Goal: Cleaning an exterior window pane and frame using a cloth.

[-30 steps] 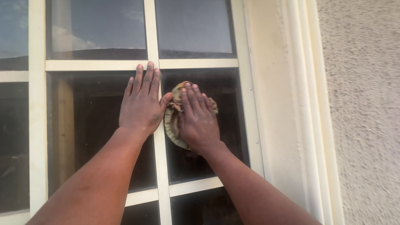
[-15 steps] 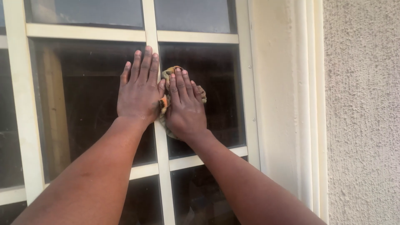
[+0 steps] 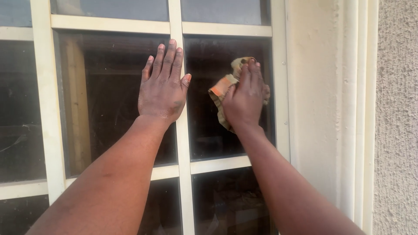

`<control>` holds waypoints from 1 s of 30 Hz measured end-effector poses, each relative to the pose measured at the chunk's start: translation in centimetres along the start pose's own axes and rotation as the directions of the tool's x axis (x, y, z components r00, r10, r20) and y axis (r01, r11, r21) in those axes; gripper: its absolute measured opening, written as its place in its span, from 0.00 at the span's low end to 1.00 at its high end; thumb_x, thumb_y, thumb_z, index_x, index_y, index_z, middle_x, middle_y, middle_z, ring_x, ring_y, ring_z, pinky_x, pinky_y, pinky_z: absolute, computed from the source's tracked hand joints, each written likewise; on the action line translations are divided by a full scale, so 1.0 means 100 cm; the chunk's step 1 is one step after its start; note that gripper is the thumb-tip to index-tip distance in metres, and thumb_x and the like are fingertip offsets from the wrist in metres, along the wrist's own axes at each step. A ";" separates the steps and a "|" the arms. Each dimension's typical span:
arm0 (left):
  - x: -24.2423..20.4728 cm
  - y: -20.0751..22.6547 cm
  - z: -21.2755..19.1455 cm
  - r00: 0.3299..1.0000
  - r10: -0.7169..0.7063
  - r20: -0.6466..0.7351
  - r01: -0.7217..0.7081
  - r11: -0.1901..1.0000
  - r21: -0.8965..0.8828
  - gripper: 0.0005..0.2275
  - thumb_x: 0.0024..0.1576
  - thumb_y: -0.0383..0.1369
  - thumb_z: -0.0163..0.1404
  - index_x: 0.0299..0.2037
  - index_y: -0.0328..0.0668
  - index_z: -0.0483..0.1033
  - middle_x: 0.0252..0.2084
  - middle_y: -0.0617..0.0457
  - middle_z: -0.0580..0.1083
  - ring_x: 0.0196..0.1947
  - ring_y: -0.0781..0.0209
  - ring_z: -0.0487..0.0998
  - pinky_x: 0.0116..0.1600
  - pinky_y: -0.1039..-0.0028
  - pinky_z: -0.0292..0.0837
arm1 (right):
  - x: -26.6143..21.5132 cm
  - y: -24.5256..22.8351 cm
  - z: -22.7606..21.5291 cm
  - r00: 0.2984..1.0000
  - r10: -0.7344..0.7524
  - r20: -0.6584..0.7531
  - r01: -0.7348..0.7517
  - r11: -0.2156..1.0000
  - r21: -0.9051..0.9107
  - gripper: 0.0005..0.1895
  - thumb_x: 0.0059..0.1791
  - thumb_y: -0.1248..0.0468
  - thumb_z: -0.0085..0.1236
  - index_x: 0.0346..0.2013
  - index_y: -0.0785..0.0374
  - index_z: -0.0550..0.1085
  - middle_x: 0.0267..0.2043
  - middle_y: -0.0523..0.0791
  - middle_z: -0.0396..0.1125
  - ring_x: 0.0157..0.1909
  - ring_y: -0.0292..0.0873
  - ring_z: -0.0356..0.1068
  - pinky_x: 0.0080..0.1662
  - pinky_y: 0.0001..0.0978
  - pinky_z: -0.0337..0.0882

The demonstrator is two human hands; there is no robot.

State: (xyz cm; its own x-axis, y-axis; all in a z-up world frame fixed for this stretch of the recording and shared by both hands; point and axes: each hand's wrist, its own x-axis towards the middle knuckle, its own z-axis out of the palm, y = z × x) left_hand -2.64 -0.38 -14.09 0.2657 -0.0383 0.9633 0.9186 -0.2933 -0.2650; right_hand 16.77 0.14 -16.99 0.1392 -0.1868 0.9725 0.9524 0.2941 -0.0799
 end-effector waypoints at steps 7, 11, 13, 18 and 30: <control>-0.003 -0.002 0.004 1.000 0.001 -0.015 -0.001 1.000 0.001 0.25 0.70 0.41 0.30 0.77 0.42 0.49 0.81 0.55 0.42 0.79 0.58 0.39 0.77 0.57 0.36 | -0.027 -0.056 -0.002 0.924 -0.377 0.065 0.375 0.926 0.037 0.34 0.54 0.61 0.44 0.74 0.69 0.54 0.79 0.57 0.48 0.81 0.54 0.44 0.76 0.49 0.47; -0.003 -0.001 0.001 1.000 0.002 -0.007 -0.002 1.000 -0.017 0.25 0.70 0.40 0.30 0.76 0.41 0.49 0.80 0.52 0.42 0.79 0.56 0.39 0.77 0.55 0.36 | -0.025 -0.026 0.001 0.906 -0.405 0.123 0.409 0.912 -0.011 0.34 0.53 0.64 0.43 0.74 0.70 0.52 0.80 0.56 0.45 0.81 0.51 0.41 0.77 0.48 0.41; -0.001 0.001 0.001 1.000 -0.007 0.005 0.007 1.000 -0.008 0.25 0.70 0.42 0.29 0.77 0.42 0.48 0.80 0.53 0.42 0.79 0.57 0.39 0.77 0.55 0.36 | -0.019 -0.006 0.000 0.912 -0.375 0.165 0.385 0.922 -0.030 0.39 0.52 0.67 0.45 0.76 0.67 0.46 0.81 0.56 0.41 0.82 0.52 0.38 0.78 0.51 0.38; -0.008 0.001 -0.002 1.000 -0.002 -0.018 0.002 1.000 -0.010 0.25 0.70 0.40 0.31 0.77 0.41 0.48 0.81 0.54 0.42 0.79 0.57 0.40 0.77 0.57 0.38 | -0.009 0.032 -0.010 0.985 -0.171 0.000 0.171 0.983 -0.069 0.41 0.44 0.72 0.53 0.73 0.73 0.54 0.77 0.58 0.49 0.79 0.61 0.45 0.73 0.52 0.52; 0.000 -0.004 0.006 0.999 0.020 -0.034 -0.019 1.000 0.016 0.24 0.71 0.40 0.31 0.77 0.44 0.48 0.80 0.51 0.44 0.79 0.51 0.45 0.78 0.54 0.40 | -0.023 -0.052 0.011 0.894 -0.447 -0.021 0.443 0.891 -0.101 0.40 0.46 0.62 0.49 0.74 0.68 0.58 0.78 0.55 0.51 0.79 0.55 0.52 0.74 0.45 0.53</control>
State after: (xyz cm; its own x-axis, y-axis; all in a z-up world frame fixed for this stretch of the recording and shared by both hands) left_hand -2.85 0.31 -14.06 0.2736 -0.0763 0.9588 0.9178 -0.2774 -0.2839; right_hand 11.25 0.05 -18.56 -0.2961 -0.3180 0.9007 0.9374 0.0845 0.3380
